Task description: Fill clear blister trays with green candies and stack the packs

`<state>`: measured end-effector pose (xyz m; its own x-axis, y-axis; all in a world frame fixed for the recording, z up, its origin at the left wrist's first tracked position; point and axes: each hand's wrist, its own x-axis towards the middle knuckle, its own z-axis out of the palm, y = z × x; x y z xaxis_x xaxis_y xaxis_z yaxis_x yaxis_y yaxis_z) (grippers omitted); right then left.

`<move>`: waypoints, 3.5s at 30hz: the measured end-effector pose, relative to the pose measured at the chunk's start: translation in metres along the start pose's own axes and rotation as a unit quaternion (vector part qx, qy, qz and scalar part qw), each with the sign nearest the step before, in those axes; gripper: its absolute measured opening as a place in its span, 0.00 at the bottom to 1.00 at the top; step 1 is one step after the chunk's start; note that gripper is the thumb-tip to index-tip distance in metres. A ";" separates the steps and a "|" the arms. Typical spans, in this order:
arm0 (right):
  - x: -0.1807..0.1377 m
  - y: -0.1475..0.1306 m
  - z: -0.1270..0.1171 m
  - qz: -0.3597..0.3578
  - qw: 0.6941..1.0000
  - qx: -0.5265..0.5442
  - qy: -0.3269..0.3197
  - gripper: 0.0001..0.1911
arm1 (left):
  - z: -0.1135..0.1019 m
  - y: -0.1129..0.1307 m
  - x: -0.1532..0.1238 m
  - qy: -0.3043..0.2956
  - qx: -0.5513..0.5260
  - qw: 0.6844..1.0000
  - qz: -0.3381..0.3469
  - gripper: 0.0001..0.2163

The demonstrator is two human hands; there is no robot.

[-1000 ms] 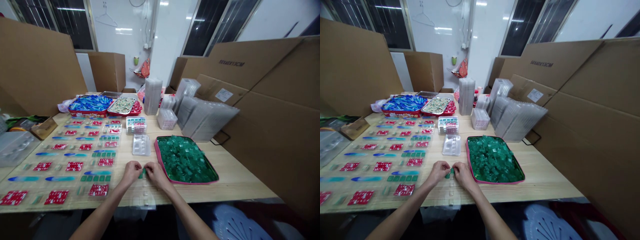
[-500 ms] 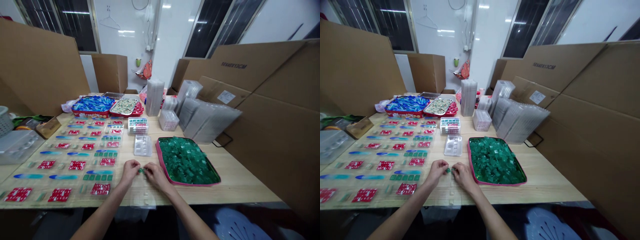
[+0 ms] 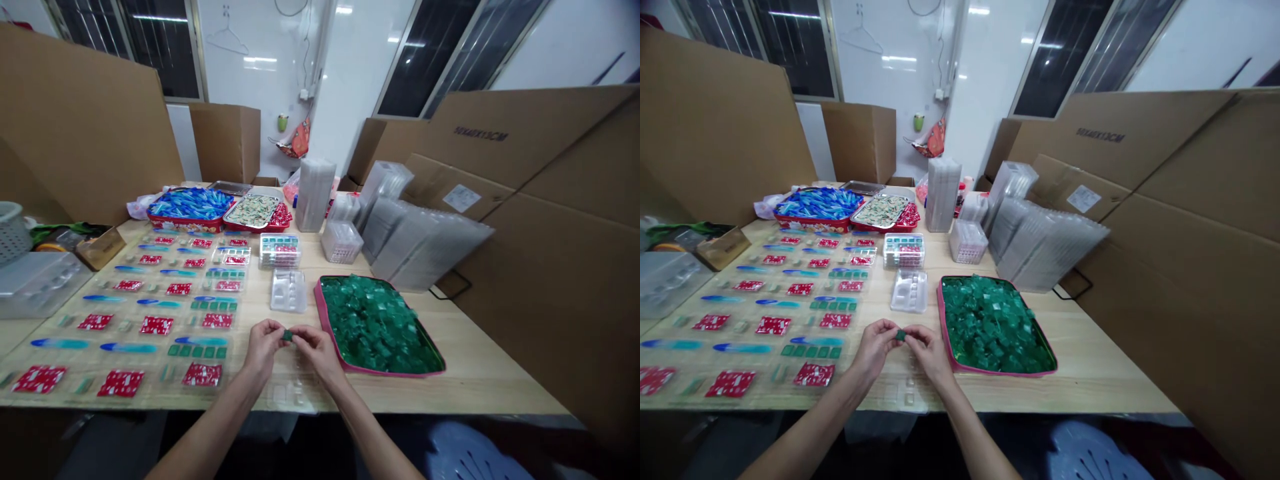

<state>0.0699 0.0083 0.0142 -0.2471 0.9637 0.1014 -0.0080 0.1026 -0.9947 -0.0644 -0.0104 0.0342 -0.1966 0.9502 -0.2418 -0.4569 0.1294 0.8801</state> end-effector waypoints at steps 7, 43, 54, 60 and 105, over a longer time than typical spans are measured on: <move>-0.001 -0.008 -0.009 0.040 0.999 0.028 0.016 0.09 | -0.005 -0.008 -0.007 0.002 0.088 0.996 0.029 0.13; -0.013 -0.050 -0.076 -0.118 0.793 -0.597 0.027 0.11 | -0.044 -0.029 -0.011 -0.067 0.385 0.905 0.165 0.04; 0.004 -0.055 -0.106 -0.077 0.700 -0.710 0.004 0.10 | -0.018 -0.015 -0.032 -0.080 0.363 0.918 0.138 0.04; -0.003 -0.054 -0.103 -0.086 0.870 -0.481 0.066 0.09 | -0.006 -0.004 -0.038 -0.080 0.292 0.950 0.073 0.04; -0.036 -0.012 0.010 -0.025 0.924 -0.378 -0.049 0.11 | -0.020 -0.026 -0.017 -0.050 0.432 0.897 0.078 0.07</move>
<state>0.0690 -0.0301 0.0228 -0.3515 0.9300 0.1076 0.6487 0.3248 -0.6883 -0.0662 -0.0359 0.0072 -0.1017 0.9908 -0.0893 0.4216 0.1242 0.8982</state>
